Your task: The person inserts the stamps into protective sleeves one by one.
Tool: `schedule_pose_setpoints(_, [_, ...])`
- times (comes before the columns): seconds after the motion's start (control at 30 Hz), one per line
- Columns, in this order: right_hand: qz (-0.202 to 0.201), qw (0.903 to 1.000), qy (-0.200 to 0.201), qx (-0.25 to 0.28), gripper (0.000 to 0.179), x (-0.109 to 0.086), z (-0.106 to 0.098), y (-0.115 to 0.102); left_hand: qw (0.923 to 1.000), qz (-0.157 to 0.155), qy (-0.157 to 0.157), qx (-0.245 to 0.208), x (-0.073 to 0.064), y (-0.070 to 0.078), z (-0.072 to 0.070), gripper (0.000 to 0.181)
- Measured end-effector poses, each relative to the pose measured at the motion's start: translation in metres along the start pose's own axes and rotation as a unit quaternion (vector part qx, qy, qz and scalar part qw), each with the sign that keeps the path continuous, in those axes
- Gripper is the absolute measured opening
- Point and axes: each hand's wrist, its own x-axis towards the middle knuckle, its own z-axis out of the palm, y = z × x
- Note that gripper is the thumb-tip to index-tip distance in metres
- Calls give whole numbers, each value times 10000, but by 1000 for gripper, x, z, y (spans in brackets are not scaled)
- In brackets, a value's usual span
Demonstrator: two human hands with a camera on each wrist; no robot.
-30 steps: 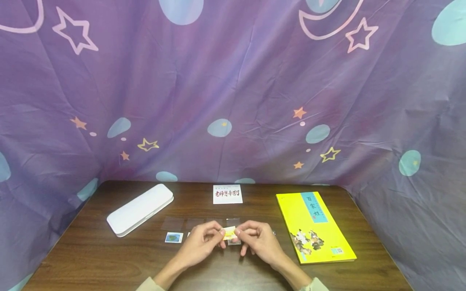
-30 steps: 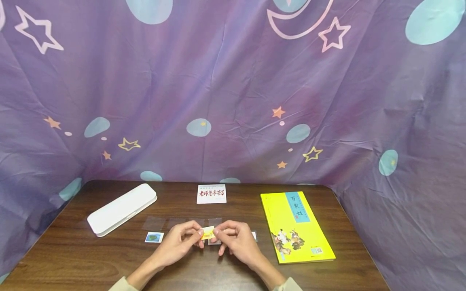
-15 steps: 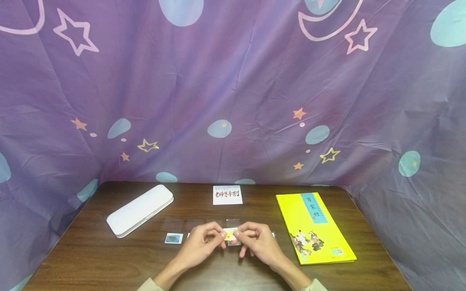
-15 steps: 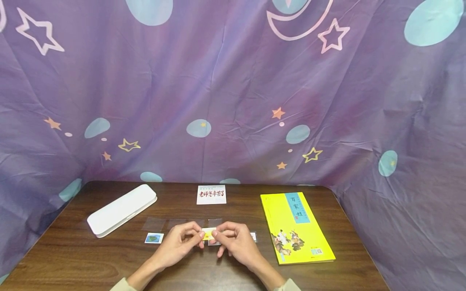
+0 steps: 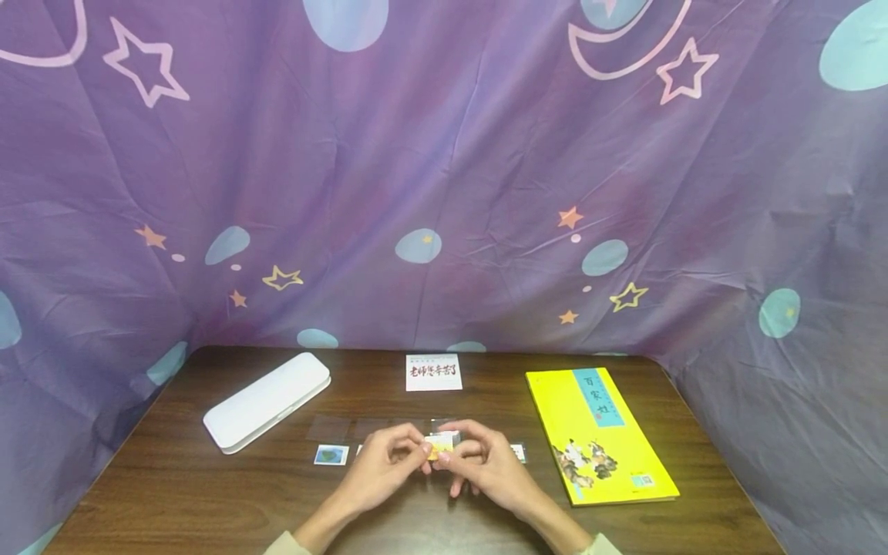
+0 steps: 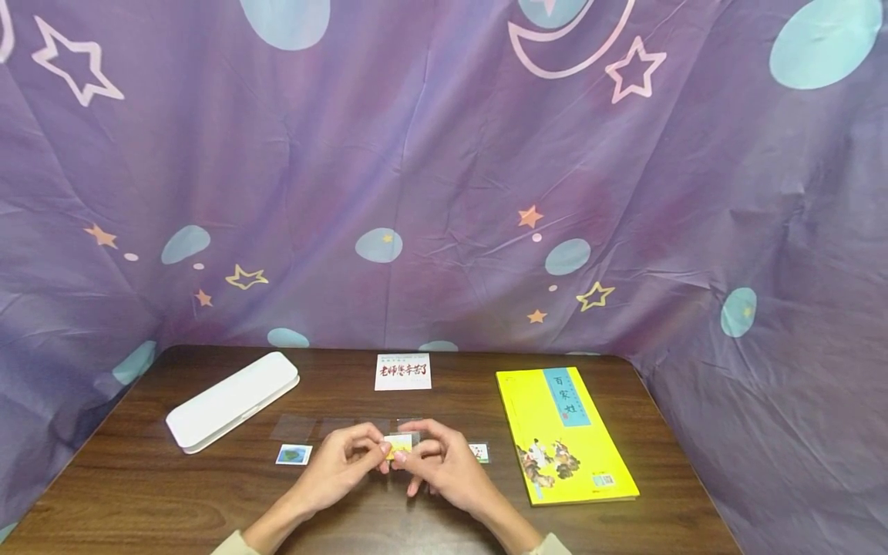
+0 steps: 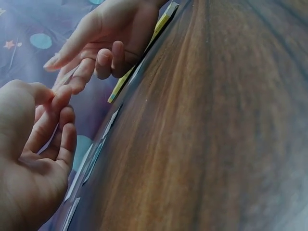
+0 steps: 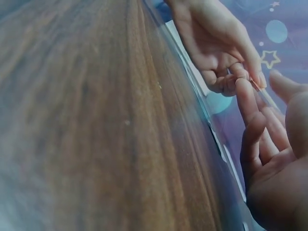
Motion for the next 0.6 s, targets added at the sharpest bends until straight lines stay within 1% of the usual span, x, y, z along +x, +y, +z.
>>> schedule_pose_setpoints(0.07, [-135, 9999, -30, -7, 55, 0, 0, 0, 10000, -35, 46, -33, 0, 0, -1, 10])
schedule_pose_setpoints(0.13, [-286, 9996, -41, -17, 59, 0, 1, 0, 9999, -111, 73, -53, 0, 0, -2, 10])
schedule_pose_setpoints(0.3, [-476, 9989, -16, 46, 54, 0, 1, 0, 9996, -273, 51, -61, 0, 0, -1, 9])
schedule_pose_setpoints(0.4, [-530, 9986, 3, 84, 52, 0, 1, 0, 9996, -276, 31, -56, 1, 0, 0, 12])
schedule_pose_setpoints(0.5, [-607, 9981, 11, 70, 52, 0, 1, 1, 9993, -304, 69, -188, 1, 0, -2, 15])
schedule_pose_setpoints(0.6, [-666, 9977, 52, 77, 53, 0, 0, 2, 9989, -331, 99, -327, 1, 0, -4, 15])
